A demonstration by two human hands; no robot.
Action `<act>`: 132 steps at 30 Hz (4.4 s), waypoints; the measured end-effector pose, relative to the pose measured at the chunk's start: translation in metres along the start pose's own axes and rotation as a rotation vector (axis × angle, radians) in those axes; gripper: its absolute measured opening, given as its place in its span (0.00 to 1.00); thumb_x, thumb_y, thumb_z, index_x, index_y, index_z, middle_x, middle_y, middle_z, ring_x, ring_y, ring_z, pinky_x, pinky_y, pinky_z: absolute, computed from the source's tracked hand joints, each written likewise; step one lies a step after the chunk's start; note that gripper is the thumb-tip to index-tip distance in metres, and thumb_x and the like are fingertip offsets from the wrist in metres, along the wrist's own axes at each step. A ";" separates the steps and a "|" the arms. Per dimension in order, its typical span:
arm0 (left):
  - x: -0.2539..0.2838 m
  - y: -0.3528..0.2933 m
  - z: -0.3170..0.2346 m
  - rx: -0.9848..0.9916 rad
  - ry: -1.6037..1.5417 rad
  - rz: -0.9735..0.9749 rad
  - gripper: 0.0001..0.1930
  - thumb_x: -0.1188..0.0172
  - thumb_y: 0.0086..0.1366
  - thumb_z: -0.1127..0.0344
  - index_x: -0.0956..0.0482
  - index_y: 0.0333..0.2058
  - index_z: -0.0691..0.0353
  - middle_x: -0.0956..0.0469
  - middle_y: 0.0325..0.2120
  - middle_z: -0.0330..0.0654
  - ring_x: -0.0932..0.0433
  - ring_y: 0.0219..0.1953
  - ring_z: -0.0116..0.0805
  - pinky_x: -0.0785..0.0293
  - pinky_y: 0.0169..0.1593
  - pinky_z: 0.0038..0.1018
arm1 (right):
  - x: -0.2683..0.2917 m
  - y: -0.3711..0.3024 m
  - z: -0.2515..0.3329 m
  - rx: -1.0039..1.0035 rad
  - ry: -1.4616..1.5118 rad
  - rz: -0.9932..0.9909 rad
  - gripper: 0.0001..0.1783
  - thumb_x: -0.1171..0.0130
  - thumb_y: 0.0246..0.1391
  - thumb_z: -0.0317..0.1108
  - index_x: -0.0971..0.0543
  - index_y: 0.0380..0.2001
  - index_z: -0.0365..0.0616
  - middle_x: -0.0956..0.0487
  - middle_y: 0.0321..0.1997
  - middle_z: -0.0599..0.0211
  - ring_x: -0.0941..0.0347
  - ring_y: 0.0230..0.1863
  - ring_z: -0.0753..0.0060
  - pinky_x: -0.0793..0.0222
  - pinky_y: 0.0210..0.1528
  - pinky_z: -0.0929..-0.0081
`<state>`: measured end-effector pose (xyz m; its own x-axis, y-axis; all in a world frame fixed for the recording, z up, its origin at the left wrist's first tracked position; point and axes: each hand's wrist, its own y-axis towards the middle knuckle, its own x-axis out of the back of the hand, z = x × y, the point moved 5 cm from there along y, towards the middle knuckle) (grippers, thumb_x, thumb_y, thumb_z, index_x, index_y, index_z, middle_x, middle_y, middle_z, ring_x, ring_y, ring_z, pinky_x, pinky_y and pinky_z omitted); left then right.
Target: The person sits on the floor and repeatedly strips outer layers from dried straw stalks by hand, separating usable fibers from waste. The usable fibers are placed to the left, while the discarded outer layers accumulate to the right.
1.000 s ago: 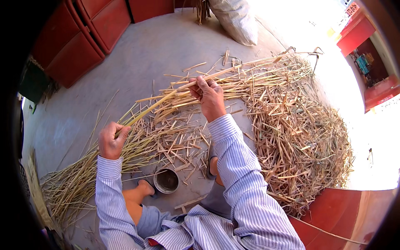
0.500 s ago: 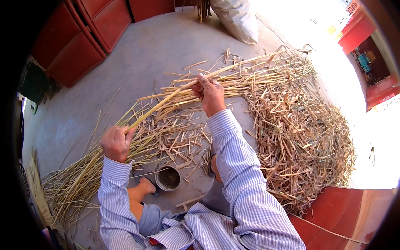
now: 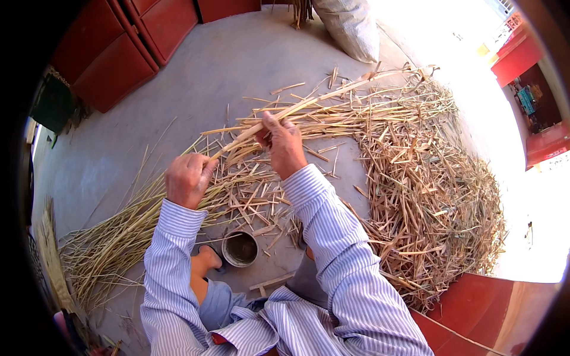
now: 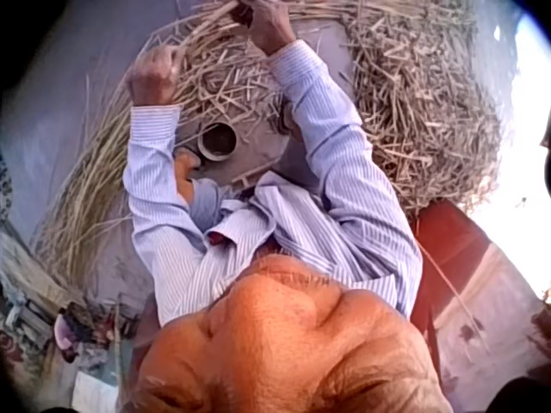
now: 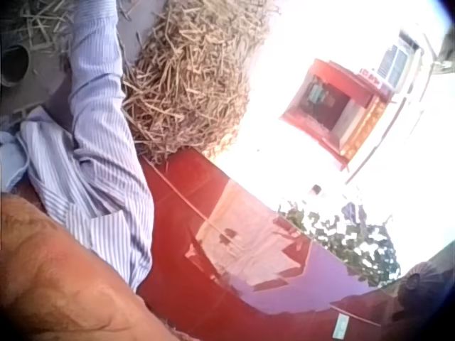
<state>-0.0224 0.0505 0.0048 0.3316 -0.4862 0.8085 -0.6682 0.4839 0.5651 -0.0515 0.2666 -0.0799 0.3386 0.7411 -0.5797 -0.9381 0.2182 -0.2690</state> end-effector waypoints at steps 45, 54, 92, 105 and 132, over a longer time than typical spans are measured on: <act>0.044 -0.023 0.047 0.429 -0.289 0.193 0.20 0.34 0.60 0.52 0.23 0.23 0.64 0.27 0.14 0.47 0.30 0.15 0.40 0.37 0.21 0.35 | 0.003 0.008 0.043 0.099 0.025 0.260 0.15 0.41 0.61 0.35 0.24 0.46 0.37 0.18 0.42 0.57 0.19 0.43 0.65 0.20 0.45 0.73; 0.087 -0.058 0.099 0.650 -0.498 0.285 0.18 0.32 0.59 0.56 0.23 0.24 0.68 0.30 0.16 0.33 0.36 0.20 0.21 0.40 0.24 0.24 | 0.056 0.024 0.072 0.168 0.151 0.028 0.07 0.43 0.61 0.31 0.23 0.40 0.40 0.18 0.41 0.58 0.19 0.44 0.63 0.17 0.41 0.73; 0.024 -0.045 0.028 0.132 -0.133 0.024 0.18 0.39 0.61 0.52 0.30 0.23 0.58 0.28 0.16 0.43 0.25 0.19 0.45 0.32 0.22 0.40 | 0.049 0.045 0.024 0.020 -0.114 0.034 0.08 0.39 0.60 0.37 0.21 0.32 0.44 0.24 0.24 0.73 0.27 0.25 0.80 0.29 0.28 0.82; 0.027 -0.081 0.091 0.774 -0.912 0.419 0.22 0.31 0.59 0.53 0.30 0.18 0.60 0.36 0.14 0.29 0.43 0.18 0.18 0.48 0.21 0.22 | -0.012 -0.001 0.038 0.186 -0.117 0.463 0.10 0.41 0.60 0.33 0.21 0.41 0.38 0.17 0.41 0.54 0.19 0.42 0.64 0.20 0.46 0.67; 0.086 -0.079 0.056 0.258 -0.056 0.153 0.16 0.29 0.53 0.60 0.28 0.21 0.61 0.28 0.15 0.43 0.27 0.17 0.39 0.35 0.22 0.34 | 0.062 0.038 0.060 0.081 0.163 -0.063 0.14 0.45 0.64 0.42 0.25 0.33 0.42 0.21 0.28 0.66 0.20 0.30 0.71 0.18 0.32 0.75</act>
<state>0.0214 -0.0704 0.0207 0.1814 -0.4646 0.8667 -0.8572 0.3572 0.3709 -0.0707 0.3591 -0.0805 0.3983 0.6132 -0.6821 -0.9151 0.3161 -0.2502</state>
